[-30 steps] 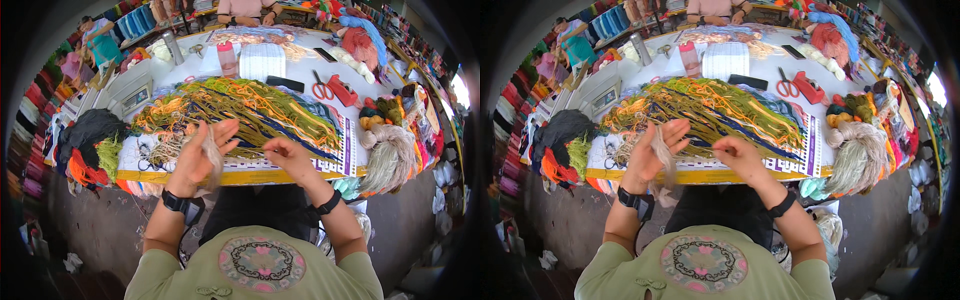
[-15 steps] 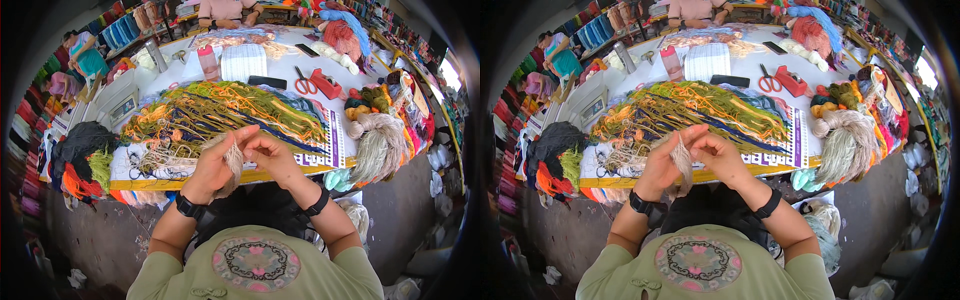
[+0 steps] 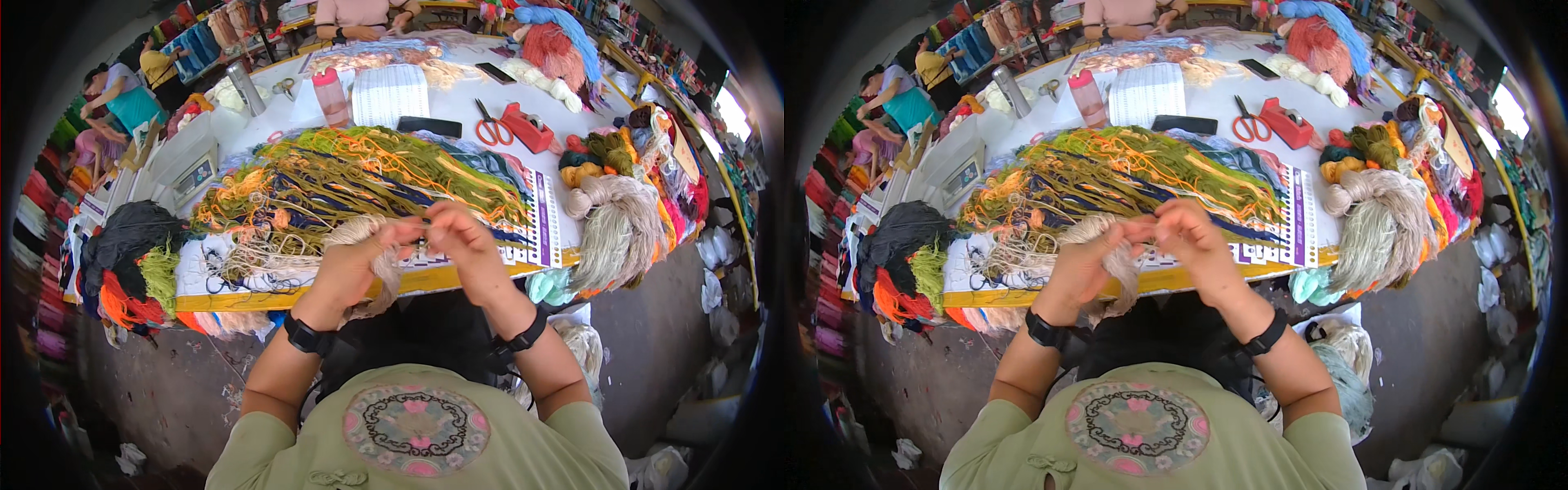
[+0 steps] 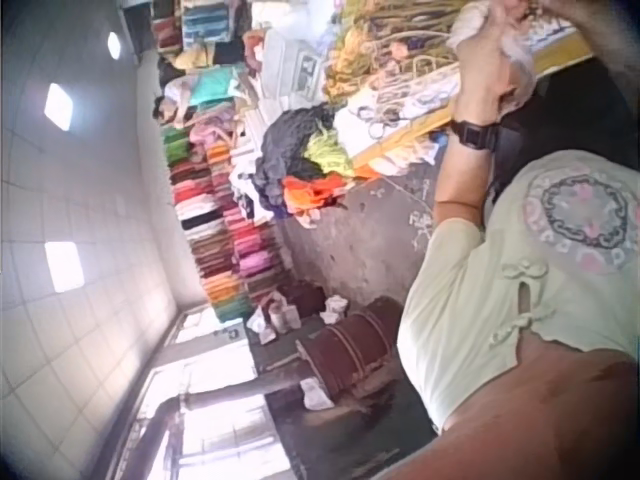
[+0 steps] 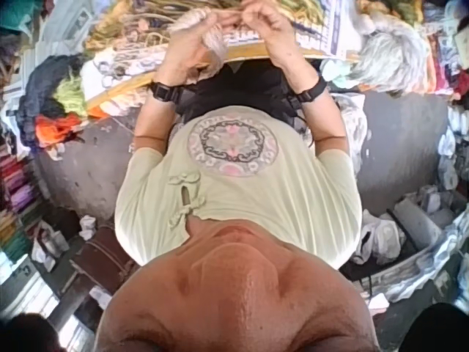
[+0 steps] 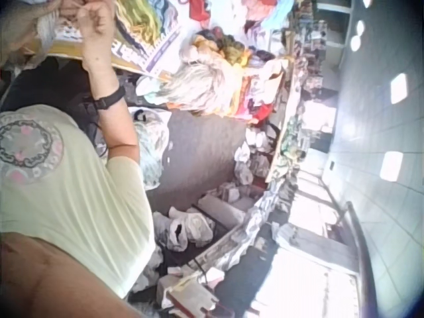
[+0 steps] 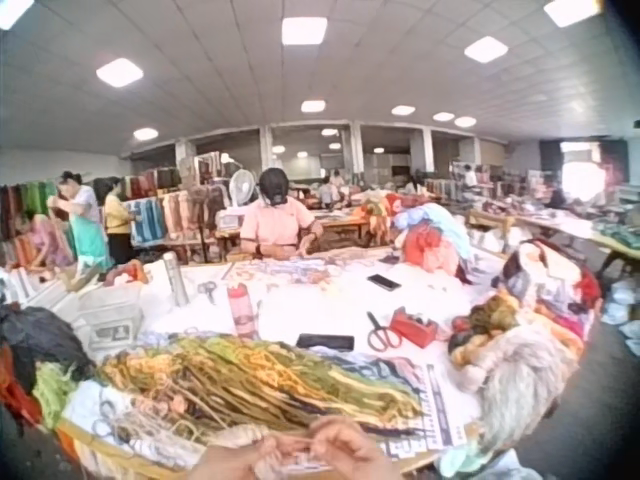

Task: The person sorts bundles of yarn by hand, pulling individual strands from a large pile and threading them through holes in a cardboard organizer. They repeatedly select a bundle, separate a section, and loop it through a specific slot on the organizer.

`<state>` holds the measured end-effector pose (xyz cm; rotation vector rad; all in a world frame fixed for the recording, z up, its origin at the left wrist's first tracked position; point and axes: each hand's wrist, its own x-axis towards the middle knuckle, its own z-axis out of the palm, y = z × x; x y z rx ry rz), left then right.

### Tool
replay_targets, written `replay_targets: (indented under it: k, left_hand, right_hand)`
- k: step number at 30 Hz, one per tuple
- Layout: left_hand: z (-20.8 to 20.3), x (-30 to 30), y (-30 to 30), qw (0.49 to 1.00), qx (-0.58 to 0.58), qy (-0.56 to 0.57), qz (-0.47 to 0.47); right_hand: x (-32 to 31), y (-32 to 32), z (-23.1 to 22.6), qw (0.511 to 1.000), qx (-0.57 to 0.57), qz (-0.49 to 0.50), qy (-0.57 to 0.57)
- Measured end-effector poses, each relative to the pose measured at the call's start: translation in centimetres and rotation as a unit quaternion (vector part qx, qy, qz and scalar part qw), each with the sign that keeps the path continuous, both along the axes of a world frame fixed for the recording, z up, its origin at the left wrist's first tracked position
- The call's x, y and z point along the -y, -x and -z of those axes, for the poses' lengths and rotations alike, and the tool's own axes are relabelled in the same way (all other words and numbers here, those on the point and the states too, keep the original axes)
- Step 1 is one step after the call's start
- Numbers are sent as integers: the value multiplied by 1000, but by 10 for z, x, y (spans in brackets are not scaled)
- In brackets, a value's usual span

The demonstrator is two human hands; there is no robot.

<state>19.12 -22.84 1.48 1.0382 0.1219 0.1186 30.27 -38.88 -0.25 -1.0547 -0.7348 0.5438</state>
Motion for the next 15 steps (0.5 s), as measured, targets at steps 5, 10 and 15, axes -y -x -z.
replay_targets:
  k: [5, 10, 15]
  left_hand:
    - [22, -76, 36, 990, -25, 112, -84]
    - [32, -159, 84, 939, 111, 258, -199]
    - [11, -60, 19, 987, -54, 111, -102]
  right_hand:
    - [94, -72, 9, 972, -156, 35, -171]
    - [355, -171, 53, 848, -113, 454, -249]
    - [175, -103, 13, 847, 123, 493, 156]
